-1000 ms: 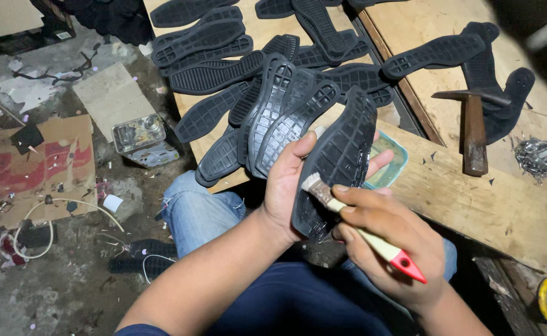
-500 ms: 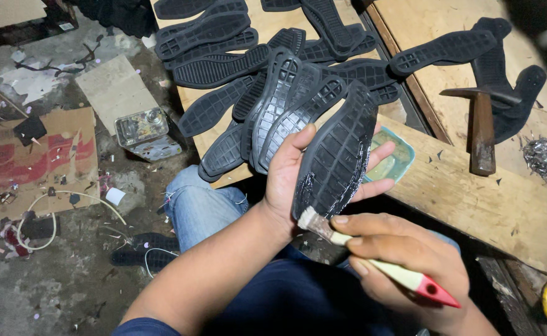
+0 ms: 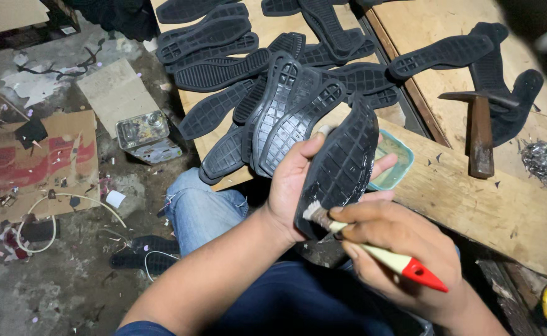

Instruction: The person applies glue to the pink insole of a black shoe using a brush, then places the shoe on a shelf. They then pick up a black rubber sole and apply glue to its textured surface with the same brush.

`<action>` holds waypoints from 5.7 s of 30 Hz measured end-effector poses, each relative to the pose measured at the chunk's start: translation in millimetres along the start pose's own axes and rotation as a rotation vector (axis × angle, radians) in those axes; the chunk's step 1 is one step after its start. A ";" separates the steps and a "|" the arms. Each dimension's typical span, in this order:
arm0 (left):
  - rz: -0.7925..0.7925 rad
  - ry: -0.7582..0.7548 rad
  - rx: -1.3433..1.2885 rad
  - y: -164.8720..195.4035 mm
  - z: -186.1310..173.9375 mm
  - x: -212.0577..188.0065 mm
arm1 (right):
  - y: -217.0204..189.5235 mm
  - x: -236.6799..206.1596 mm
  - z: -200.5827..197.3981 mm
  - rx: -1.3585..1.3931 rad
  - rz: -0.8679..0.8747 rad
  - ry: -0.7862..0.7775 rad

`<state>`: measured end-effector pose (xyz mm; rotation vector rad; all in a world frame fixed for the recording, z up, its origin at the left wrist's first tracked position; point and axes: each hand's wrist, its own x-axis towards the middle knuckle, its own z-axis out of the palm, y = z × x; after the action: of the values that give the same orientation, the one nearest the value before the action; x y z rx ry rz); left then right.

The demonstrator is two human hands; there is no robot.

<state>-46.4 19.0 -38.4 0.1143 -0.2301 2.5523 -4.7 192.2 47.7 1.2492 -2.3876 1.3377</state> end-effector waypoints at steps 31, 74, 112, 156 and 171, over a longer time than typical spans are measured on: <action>0.006 -0.066 -0.036 8.0 9.4 -2.2 | -14.1 9.6 8.1 0.190 0.005 -0.246; 0.273 0.592 0.208 23.1 -48.1 -59.4 | 116.9 -22.5 -33.0 -0.268 0.491 0.199; -0.122 0.108 0.217 -5.4 0.5 -82.8 | 43.4 -79.0 -12.9 0.451 0.368 0.288; 0.053 0.118 0.139 -1.8 -6.2 -71.7 | 20.1 -60.1 12.2 0.226 0.114 0.029; 0.241 0.175 0.085 -8.5 -42.5 -97.0 | 81.1 -48.9 -20.4 -0.295 0.333 0.365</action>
<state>37.8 -17.9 -91.6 -0.1110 -0.0715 2.7930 -36.3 258.2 -15.7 0.4984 -2.4684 1.1096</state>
